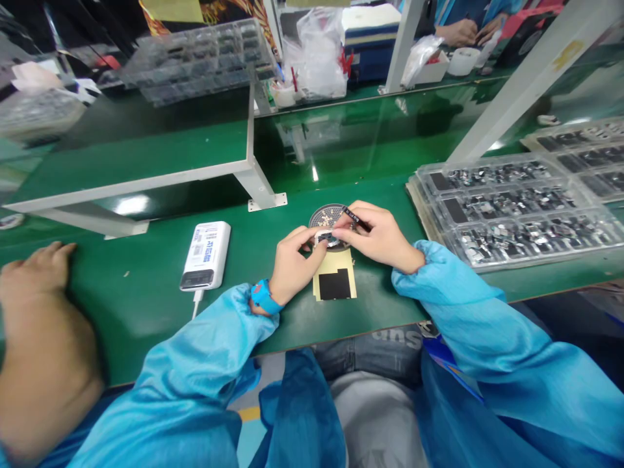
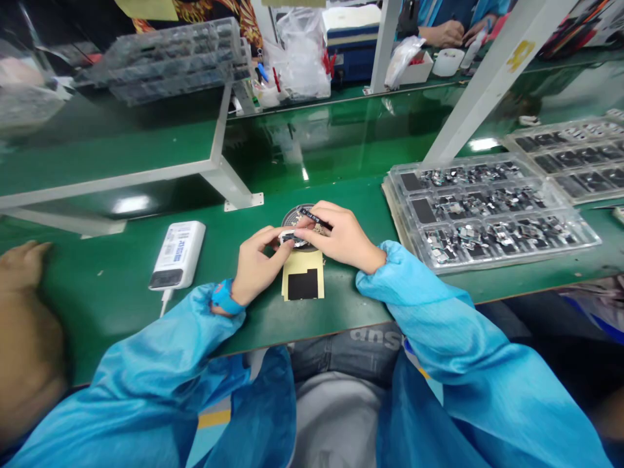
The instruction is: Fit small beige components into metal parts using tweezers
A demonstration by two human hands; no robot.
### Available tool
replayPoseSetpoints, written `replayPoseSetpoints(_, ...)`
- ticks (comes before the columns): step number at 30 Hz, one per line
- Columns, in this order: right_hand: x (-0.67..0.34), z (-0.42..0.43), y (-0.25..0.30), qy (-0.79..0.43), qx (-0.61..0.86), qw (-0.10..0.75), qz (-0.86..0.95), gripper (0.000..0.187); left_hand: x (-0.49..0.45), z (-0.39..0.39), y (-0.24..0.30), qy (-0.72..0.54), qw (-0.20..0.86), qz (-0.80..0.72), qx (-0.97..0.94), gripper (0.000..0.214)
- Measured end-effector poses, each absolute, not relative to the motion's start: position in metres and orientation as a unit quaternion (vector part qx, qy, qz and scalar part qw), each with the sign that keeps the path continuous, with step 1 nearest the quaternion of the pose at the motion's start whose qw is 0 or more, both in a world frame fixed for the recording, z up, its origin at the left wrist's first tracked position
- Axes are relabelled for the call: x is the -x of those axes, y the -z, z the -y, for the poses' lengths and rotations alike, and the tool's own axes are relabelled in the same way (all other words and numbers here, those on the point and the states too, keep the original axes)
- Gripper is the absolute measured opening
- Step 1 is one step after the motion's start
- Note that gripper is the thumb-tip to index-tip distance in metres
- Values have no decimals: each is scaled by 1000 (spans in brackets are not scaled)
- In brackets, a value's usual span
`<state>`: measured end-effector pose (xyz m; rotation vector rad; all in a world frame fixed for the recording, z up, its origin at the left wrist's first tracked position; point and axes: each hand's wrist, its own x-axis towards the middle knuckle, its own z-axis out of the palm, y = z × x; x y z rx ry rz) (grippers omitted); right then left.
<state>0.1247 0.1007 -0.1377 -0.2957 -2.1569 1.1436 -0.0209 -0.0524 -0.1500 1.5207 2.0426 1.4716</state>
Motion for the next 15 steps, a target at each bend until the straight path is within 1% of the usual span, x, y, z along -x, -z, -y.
replayPoseSetpoints(4, -123, -100, 148, -415, 58, 321, 849, 17, 24, 54, 152, -487, 99, -689, -528, 24)
replayPoseSetpoints(10, -123, -97, 158, -386, 63, 324, 861, 17, 25, 55, 157, -475, 98, -689, -539, 25)
replayPoseSetpoints(15, -122, -98, 156, -401, 39, 297, 866, 15, 26, 54, 156, -470, 97, -693, -537, 24)
